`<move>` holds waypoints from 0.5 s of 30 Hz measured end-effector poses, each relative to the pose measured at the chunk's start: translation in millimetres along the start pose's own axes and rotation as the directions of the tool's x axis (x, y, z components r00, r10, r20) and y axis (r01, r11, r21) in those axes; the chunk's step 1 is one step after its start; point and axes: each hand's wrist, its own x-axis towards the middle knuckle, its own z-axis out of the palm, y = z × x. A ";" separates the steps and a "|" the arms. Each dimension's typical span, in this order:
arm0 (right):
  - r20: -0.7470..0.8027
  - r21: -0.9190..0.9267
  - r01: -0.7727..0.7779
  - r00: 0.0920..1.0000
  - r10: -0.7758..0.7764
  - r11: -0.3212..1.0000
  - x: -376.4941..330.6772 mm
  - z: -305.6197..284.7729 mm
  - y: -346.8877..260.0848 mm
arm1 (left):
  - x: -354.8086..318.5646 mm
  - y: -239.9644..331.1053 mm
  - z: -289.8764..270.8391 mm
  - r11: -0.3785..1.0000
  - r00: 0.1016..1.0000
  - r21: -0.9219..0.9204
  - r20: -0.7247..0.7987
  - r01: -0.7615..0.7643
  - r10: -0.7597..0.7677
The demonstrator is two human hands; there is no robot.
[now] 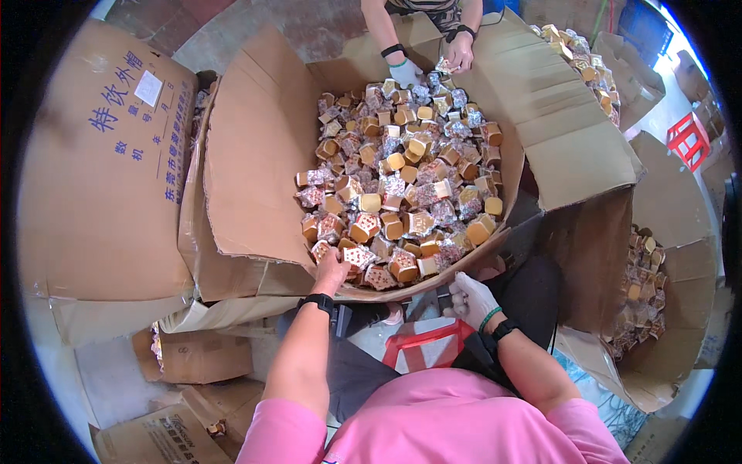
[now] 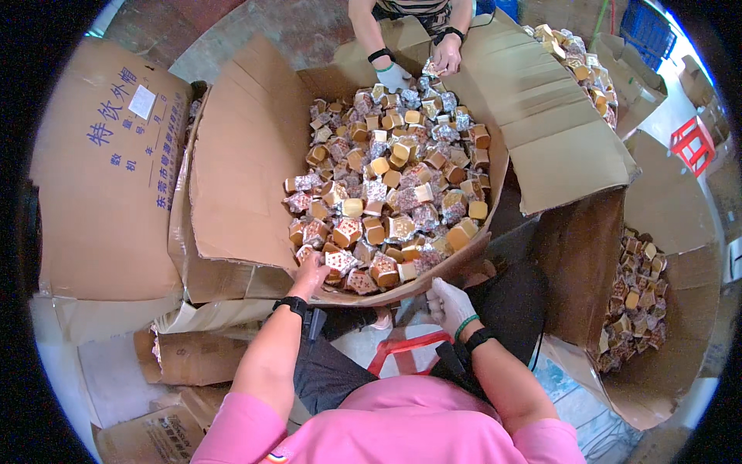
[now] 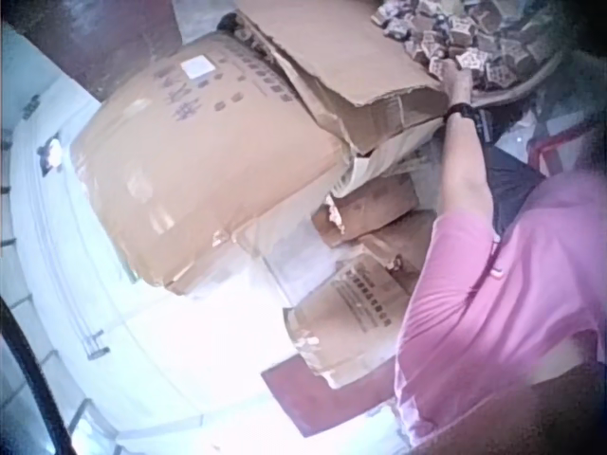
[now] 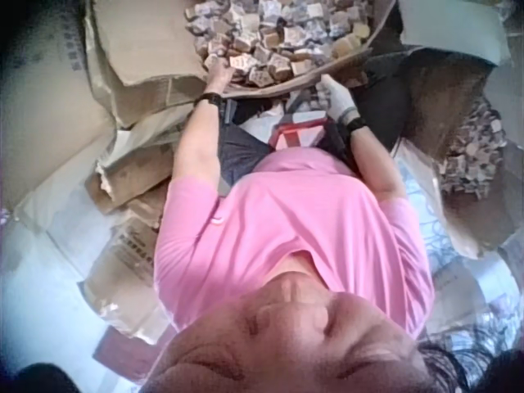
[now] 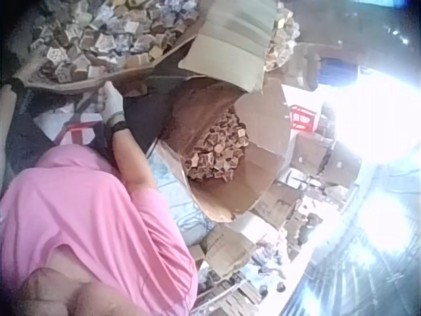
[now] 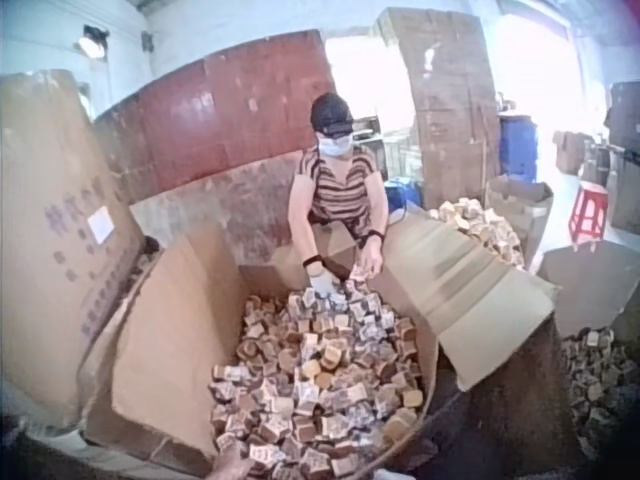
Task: Sorting small foil-wrapped cube-shaped objects from a large cardboard box into other containers.
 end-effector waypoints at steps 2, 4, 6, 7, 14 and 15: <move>-0.026 -0.006 0.001 1.000 -0.001 1.000 -2.3 5.9 -1.1 | 6.1 -10.7 11.5 0.995 0.998 -0.086 -0.049 -0.049 0.045; -0.025 0.018 0.009 1.000 -0.009 1.000 -2.4 7.5 -2.1 | 14.2 -17.3 21.9 0.993 0.994 -0.084 -0.067 -0.087 0.082; -0.006 0.034 0.020 1.000 -0.019 0.999 0.6 4.7 -1.2 | 21.5 -17.9 28.6 0.987 0.999 -0.159 -0.015 -0.039 0.038; 0.004 0.041 0.024 1.000 -0.024 0.999 2.1 3.6 -1.6 | 24.4 -18.4 32.1 0.981 1.000 -0.195 0.012 -0.013 0.015; -0.027 0.016 -0.017 1.000 0.017 1.000 5.2 9.3 -3.3 | 20.0 2.6 43.9 0.999 0.982 -0.042 -0.189 0.017 -0.024; -0.036 0.009 0.002 0.999 -0.002 1.000 10.6 5.4 0.0 | 16.3 11.6 41.9 0.996 0.980 -0.080 -0.190 0.046 -0.060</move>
